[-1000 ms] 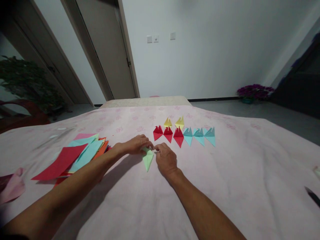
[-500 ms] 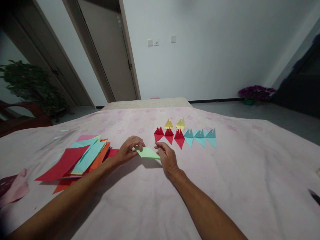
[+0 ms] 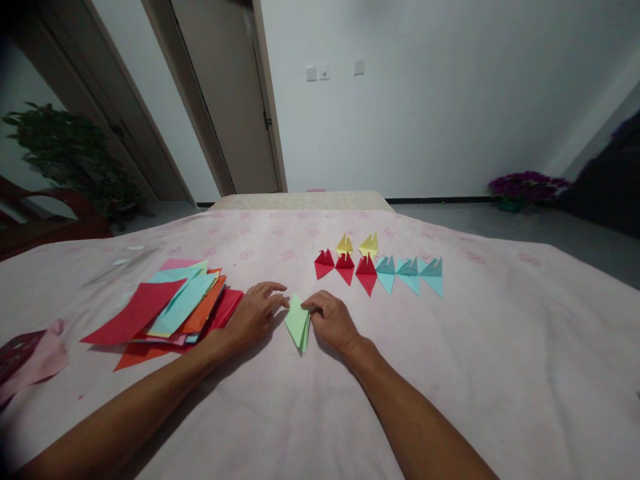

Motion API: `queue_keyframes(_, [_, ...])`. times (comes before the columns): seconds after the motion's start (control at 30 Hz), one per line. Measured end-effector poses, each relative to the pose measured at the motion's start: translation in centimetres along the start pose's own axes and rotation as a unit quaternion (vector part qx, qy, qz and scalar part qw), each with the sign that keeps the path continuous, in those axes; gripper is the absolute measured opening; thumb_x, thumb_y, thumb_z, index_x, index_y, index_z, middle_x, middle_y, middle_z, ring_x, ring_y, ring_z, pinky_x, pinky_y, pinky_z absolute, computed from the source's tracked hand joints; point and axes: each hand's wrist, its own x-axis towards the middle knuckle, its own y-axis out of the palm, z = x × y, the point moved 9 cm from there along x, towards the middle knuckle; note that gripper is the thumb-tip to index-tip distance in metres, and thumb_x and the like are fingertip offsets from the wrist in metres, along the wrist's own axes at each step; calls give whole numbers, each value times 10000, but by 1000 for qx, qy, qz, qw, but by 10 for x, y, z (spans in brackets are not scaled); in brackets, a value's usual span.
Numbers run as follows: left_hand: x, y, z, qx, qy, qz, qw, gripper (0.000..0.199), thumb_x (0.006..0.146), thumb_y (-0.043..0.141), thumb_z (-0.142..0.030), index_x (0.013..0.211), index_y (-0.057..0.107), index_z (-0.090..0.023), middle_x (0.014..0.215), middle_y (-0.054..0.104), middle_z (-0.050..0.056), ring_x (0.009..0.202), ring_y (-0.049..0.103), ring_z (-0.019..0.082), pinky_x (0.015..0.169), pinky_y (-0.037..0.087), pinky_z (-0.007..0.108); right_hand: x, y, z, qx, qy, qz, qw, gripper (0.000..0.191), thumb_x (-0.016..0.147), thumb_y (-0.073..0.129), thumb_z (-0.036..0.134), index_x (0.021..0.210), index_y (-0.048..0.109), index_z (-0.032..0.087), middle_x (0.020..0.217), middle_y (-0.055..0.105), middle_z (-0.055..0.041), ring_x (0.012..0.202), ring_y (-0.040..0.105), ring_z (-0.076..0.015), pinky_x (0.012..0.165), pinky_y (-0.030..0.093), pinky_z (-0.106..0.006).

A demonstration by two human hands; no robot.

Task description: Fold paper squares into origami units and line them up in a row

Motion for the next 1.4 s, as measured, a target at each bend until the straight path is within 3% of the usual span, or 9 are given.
queue_keyframes(0.2, [-18, 3, -23, -52, -17, 38, 998, 436, 694, 535, -25, 1058, 653, -233, 1081, 642, 60, 1025, 566, 232, 916, 451, 394, 0, 1, 11, -85, -16, 40, 995, 394, 651, 477, -31, 878, 722, 177, 901, 658, -43, 814, 623, -154, 768, 500, -272])
queue_keyframes(0.4, [-17, 9, -17, -87, -53, 25, 994, 237, 788, 645, -226, 1025, 668, -225, 1006, 646, 61, 945, 568, 231, 868, 464, 372, 1, 3, 7, -107, 16, 106, 988, 393, 680, 515, -7, 934, 742, 188, 950, 663, -42, 828, 615, -155, 765, 485, -265])
queue_keyframes(0.53, [-16, 13, -9, -104, -73, 22, 992, 134, 867, 616, -283, 969, 689, -237, 984, 656, 48, 934, 574, 215, 845, 458, 345, 3, 4, 4, -74, 41, 123, 989, 259, 747, 573, 71, 901, 736, 202, 938, 645, -24, 763, 593, -132, 704, 467, -245])
queue_keyframes(0.67, [-14, 16, 1, -107, -116, 9, 987, 158, 915, 559, -318, 877, 676, -219, 919, 658, 37, 883, 582, 200, 795, 452, 322, 7, 5, 0, -90, 62, 110, 988, 126, 826, 582, 163, 812, 703, 197, 863, 614, -9, 790, 584, -136, 728, 441, -252])
queue_keyframes(0.83, [-12, 17, 6, -71, -176, -3, 982, 158, 907, 546, -300, 797, 604, -204, 818, 622, 27, 784, 572, 190, 677, 420, 300, 9, 7, -4, -163, 88, 80, 979, 104, 865, 583, 222, 790, 649, 193, 845, 579, 5, 780, 556, -129, 710, 396, -250])
queue_keyframes(1.23, [-12, 16, 3, -33, -170, -20, 985, 63, 861, 584, -208, 839, 525, -216, 846, 576, 16, 805, 556, 195, 698, 431, 312, 5, 7, 11, -258, 69, 31, 963, 49, 856, 593, 200, 883, 556, 218, 910, 566, 2, 801, 552, -141, 671, 364, -251])
queue_keyframes(1.4, [-12, 17, -5, -5, -134, -17, 991, 68, 892, 583, -204, 959, 578, -217, 966, 615, 42, 904, 565, 215, 805, 462, 352, 5, 11, 15, -259, 53, 55, 963, 91, 888, 576, 194, 957, 620, 234, 926, 596, -8, 841, 574, -149, 709, 397, -257])
